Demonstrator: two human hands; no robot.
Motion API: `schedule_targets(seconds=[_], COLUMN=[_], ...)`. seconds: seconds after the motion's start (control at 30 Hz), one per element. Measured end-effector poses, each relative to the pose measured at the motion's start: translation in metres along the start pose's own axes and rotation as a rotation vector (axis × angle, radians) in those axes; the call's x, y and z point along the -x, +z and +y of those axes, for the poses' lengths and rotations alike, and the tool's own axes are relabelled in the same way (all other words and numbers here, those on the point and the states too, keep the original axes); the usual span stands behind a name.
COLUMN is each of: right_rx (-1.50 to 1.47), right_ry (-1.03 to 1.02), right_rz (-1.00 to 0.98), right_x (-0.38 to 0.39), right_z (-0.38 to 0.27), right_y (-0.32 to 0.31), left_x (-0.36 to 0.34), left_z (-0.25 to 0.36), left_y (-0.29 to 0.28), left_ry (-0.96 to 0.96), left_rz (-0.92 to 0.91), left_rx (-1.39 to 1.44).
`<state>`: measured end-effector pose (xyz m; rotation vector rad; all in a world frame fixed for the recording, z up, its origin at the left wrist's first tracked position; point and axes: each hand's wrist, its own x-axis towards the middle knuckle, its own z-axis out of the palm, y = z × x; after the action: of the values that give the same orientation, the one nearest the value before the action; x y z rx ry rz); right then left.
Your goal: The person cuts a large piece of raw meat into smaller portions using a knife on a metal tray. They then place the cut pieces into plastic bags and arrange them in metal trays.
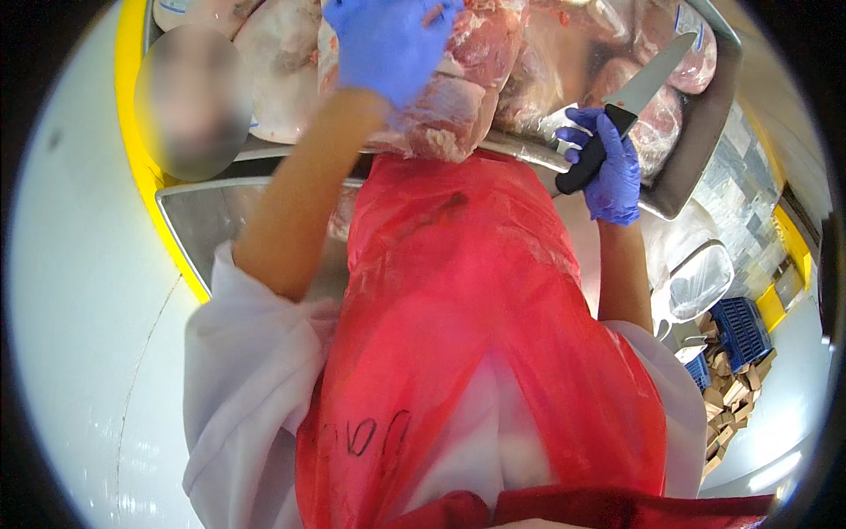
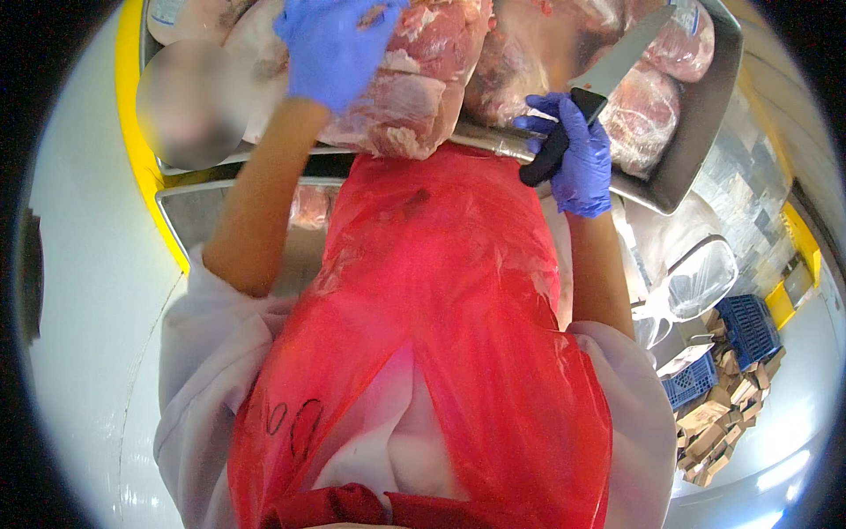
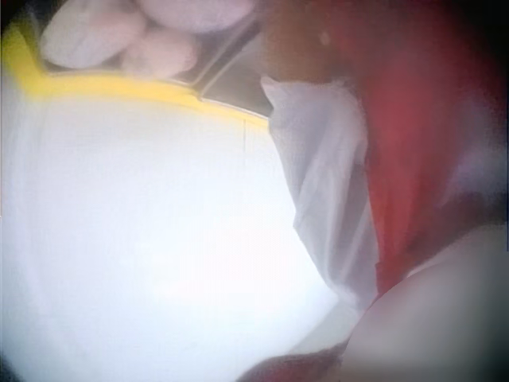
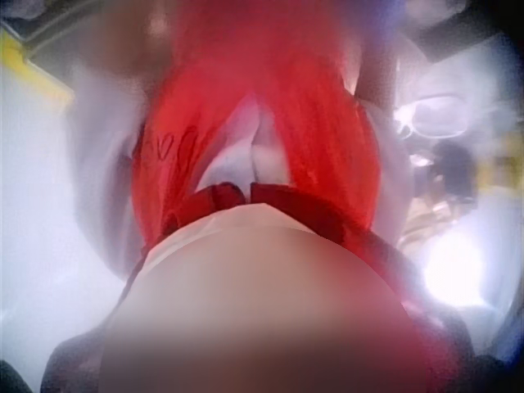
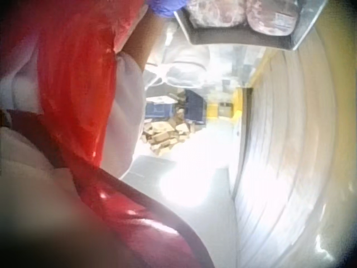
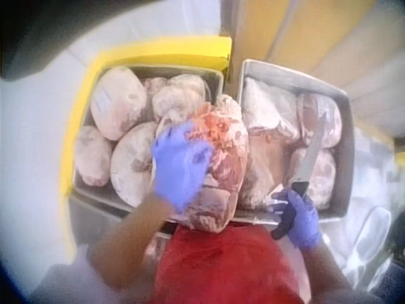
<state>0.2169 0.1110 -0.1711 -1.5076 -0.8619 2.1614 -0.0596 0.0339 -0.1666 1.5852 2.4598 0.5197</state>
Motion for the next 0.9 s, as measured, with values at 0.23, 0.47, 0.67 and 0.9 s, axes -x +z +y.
schedule_targets(seconds=[0.23, 0.47, 0.67, 0.9], right_rx=[0.010, -0.044, -0.097, -0.110], right_ry=[-0.012, -0.002, -0.016, -0.017], right_rz=[0.037, -0.015, -0.021, -0.007], right_x=[0.008, 0.009, 0.008, 0.011], right_z=[0.014, 0.027, 0.032, 0.031], right_y=[0.007, 0.013, 0.006, 0.001], left_x=[-0.027, -0.024, -0.038, -0.041], left_z=[-0.013, -0.018, -0.015, -0.079], left_y=[0.020, 0.055, 0.060, 0.052], left_ry=[0.159, -0.004, -0.142, -0.113], left_rz=[0.021, -0.017, -0.126, -0.343], left_rx=[-0.296, -0.332, -0.238, 0.317])
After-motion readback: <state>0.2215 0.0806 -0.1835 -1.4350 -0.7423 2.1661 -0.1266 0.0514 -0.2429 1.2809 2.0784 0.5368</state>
